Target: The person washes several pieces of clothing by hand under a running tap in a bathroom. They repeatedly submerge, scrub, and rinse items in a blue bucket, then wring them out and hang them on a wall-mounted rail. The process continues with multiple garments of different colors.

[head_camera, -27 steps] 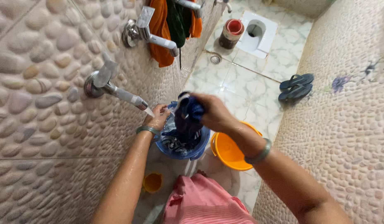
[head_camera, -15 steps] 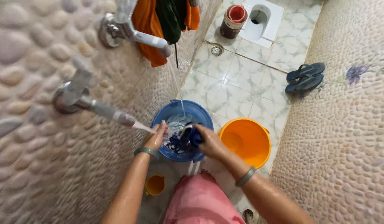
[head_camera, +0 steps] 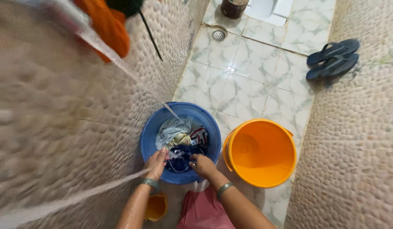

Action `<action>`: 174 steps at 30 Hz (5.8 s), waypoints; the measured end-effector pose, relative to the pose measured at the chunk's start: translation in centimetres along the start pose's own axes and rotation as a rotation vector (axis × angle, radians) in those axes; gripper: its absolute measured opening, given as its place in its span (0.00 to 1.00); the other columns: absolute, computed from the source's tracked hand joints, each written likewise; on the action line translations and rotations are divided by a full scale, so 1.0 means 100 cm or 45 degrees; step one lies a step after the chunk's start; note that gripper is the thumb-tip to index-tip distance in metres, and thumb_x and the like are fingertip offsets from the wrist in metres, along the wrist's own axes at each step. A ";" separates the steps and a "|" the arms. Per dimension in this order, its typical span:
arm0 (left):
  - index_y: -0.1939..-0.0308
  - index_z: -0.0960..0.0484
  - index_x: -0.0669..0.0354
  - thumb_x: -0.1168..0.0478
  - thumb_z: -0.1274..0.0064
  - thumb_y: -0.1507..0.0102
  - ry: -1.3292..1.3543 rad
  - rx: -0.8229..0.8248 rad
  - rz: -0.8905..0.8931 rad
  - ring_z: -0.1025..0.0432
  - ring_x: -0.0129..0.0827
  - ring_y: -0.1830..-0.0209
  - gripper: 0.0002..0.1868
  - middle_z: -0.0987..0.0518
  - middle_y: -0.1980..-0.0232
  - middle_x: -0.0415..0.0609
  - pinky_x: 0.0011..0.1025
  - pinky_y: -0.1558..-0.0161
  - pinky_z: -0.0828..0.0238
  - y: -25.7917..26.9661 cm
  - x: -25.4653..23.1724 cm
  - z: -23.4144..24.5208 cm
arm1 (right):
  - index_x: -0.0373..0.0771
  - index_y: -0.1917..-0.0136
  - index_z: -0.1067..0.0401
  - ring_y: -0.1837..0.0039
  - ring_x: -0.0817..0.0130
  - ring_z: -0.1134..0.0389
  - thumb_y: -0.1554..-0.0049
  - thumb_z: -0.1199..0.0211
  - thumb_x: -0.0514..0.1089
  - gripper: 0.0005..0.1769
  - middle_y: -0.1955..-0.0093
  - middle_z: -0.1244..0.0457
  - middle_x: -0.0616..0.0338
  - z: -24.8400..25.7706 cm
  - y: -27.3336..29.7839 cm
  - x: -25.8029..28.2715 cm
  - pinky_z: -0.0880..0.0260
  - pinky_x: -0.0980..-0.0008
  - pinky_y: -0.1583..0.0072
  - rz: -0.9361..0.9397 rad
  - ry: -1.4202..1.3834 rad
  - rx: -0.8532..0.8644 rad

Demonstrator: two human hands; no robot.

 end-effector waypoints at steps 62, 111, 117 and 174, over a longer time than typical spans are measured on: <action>0.59 0.16 0.60 0.58 0.39 0.34 0.713 0.144 -0.668 0.27 0.24 0.60 0.08 0.19 0.61 0.40 0.25 0.57 0.29 0.263 -0.216 0.148 | 0.37 0.46 0.30 0.51 0.75 0.33 0.44 0.36 0.37 0.12 0.53 0.31 0.62 0.332 0.266 0.282 0.33 0.71 0.51 0.398 -1.038 -0.437; 0.50 0.20 0.60 0.42 0.44 0.34 -0.189 -0.292 -1.164 0.28 0.25 0.65 0.24 0.22 0.66 0.44 0.33 0.65 0.30 0.296 -0.255 0.156 | 0.38 0.49 0.23 0.57 0.75 0.31 0.48 0.29 0.41 0.12 0.58 0.29 0.54 0.304 0.260 0.420 0.29 0.67 0.53 0.757 -0.101 -0.152; 0.59 0.14 0.60 0.40 0.37 0.39 0.048 -0.256 -0.640 0.33 0.30 0.72 0.25 0.25 0.74 0.45 0.35 0.67 0.33 0.275 -0.205 0.147 | 0.35 0.49 0.22 0.53 0.73 0.31 0.43 0.33 0.38 0.08 0.56 0.30 0.60 0.327 0.269 0.421 0.27 0.67 0.50 0.702 -0.423 -0.162; 0.48 0.20 0.60 0.50 0.51 0.32 -0.043 -0.743 -0.792 0.23 0.56 0.58 0.18 0.17 0.60 0.61 0.49 0.58 0.29 0.294 -0.235 0.190 | 0.30 0.41 0.27 0.54 0.62 0.36 0.38 0.41 0.45 0.17 0.52 0.37 0.49 0.238 0.175 0.191 0.34 0.62 0.54 -0.048 -0.983 0.449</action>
Point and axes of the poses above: each hand's wrist, its own y-axis away from the middle knuckle, its own z-axis out of the back of the hand, x = y × z, the point moved 2 cm from there along -y, towards the middle knuckle
